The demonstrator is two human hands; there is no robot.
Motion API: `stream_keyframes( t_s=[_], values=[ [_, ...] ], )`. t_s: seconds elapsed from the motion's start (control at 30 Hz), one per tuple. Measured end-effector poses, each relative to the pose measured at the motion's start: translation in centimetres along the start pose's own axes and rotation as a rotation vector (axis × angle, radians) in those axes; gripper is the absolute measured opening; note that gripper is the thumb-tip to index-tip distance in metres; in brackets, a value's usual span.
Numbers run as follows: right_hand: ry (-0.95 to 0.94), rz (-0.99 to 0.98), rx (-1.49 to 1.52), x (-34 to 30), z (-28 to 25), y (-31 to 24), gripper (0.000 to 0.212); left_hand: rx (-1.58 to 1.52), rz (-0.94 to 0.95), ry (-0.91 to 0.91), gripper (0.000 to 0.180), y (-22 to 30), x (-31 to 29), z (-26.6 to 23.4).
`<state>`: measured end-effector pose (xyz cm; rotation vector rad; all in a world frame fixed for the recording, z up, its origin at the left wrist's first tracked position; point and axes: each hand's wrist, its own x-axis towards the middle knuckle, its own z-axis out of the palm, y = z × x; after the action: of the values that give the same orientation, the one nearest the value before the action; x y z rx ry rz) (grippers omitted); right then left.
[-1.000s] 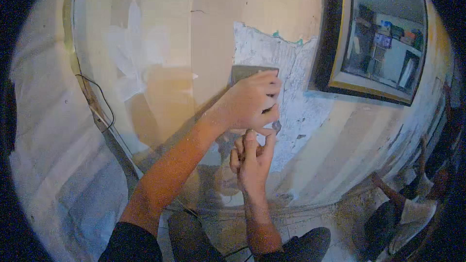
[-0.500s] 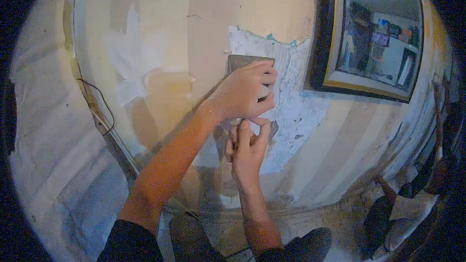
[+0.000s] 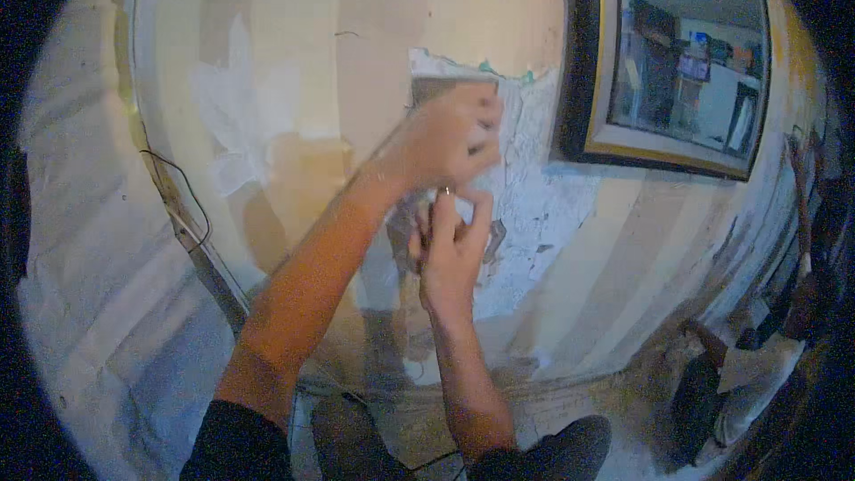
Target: The person removes wallpaper and plaster from a wall using a metal scraper.
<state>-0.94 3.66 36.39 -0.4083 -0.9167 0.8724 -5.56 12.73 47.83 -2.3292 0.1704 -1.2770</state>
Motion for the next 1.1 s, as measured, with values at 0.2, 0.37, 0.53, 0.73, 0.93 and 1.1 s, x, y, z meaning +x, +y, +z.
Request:
stream_keyframes(
  t_s=[0.2, 0.37, 0.53, 0.73, 0.93, 1.1],
  values=[
    [-0.048, 0.031, 0.008, 0.0, -0.8, -0.2, 0.013, -0.071, -0.07, -0.027, 0.018, 0.2, -0.5, 0.4],
    [-0.135, 0.0, -0.033, -0.1, -1.3, -0.8, 0.014, 0.007, -0.143, -0.024, 0.02, 0.1, -1.2, 0.7],
    [-0.105, 0.049, 0.009, 0.4, -0.3, -0.9, 0.014, 0.009, -0.031, -0.105, 0.021, -0.2, -0.2, -0.2],
    [-0.106, 0.029, -0.01, 1.1, 0.2, -0.5, 0.015, -0.053, -0.126, -0.169, 0.023, -0.9, 0.4, -0.9],
    [-0.161, -0.046, 0.02, 1.4, 0.9, -0.8, 0.017, 0.027, -0.119, -0.073, 0.026, -1.5, 0.6, -0.7],
    [-0.147, -0.026, 0.034, 2.4, 1.7, -1.2, 0.018, 0.079, -0.035, -0.123, 0.027, -2.5, 1.7, -1.7]
  ],
)
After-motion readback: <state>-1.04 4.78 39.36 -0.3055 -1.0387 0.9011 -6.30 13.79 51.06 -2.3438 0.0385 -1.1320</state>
